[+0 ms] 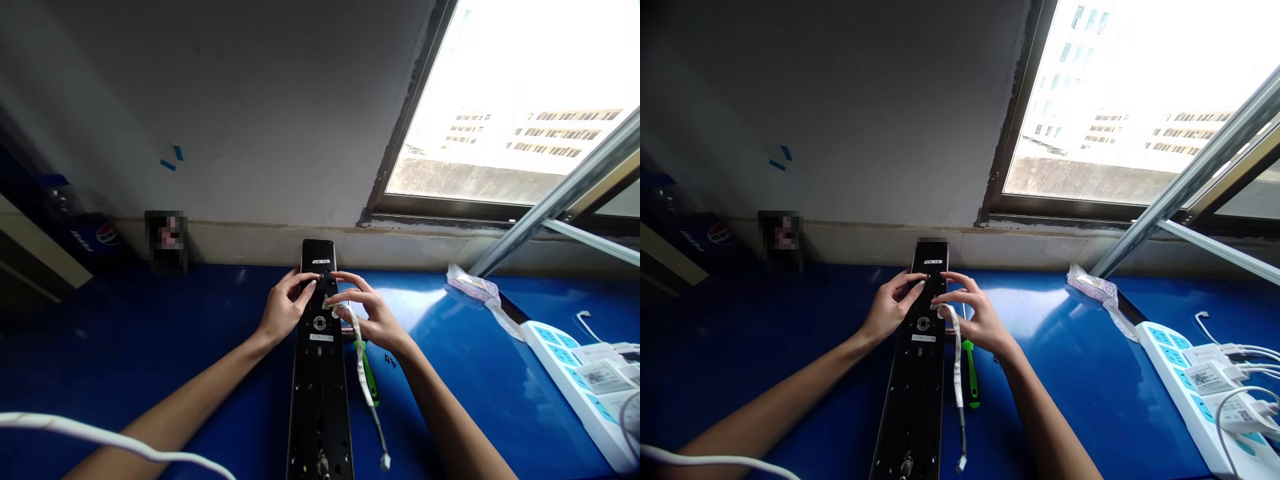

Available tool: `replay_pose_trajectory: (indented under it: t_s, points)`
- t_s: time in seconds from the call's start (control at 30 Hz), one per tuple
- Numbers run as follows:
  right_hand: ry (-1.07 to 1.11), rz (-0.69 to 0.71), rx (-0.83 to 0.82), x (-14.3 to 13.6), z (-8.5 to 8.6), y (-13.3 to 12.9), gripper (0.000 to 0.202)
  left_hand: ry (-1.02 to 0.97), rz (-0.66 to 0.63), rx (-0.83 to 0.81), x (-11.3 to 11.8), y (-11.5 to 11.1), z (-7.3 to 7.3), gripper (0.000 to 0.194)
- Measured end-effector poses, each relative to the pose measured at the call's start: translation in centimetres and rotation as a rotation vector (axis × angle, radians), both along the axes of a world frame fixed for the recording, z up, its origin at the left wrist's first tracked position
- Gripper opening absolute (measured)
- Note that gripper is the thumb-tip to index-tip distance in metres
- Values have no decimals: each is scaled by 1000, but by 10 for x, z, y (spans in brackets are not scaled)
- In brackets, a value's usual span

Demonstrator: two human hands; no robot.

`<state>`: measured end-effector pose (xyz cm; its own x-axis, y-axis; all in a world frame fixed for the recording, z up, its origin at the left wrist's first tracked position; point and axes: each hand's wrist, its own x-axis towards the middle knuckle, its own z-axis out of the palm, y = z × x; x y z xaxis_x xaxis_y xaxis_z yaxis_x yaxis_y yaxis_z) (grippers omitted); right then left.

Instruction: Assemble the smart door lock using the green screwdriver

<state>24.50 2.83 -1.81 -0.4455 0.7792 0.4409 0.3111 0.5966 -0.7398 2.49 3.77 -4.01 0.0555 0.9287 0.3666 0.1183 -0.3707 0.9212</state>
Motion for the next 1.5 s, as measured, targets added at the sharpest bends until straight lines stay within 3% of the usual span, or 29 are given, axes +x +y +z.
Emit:
replay_pose_trajectory:
  t_s: [0.17, 0.43, 0.63, 0.83, 0.93, 1.03, 1.13, 1.23, 1.37, 1.5]
  points:
    - [60, 33, -78, 3, 1, 0, 23, -82, 27, -3, 5, -6, 0, 37]
    - [59, -235, -86, -2, -1, 0, 11, -72, 82, -7, 10, -9, -1, 30]
    - [-187, -185, -307, 17, 16, -10, 38, -100, 28, -12, 11, -11, 2, 35]
    - [-151, -250, -429, -6, 17, -6, 40, -70, 8, 15, 12, -9, 0, 38]
    - [-197, -220, -462, -5, 21, -6, 40, 29, 26, 42, 9, -11, 5, 42]
    - [-298, -191, -478, 12, 25, -12, 38, 254, 165, 158, 8, -18, 18, 45]
    - [-448, -211, -444, 27, 23, -23, 38, 411, 216, 374, 11, -28, 33, 25]
    - [-543, -237, -398, 26, 15, -34, 37, 449, 24, 519, 20, -36, 45, 17]
    - [-515, -292, -376, 22, 9, -41, 23, 543, -191, 585, 35, -37, 57, 20]
    - [-359, -357, -375, 47, 22, -42, 6, 910, -434, 564, 45, -33, 72, 18]
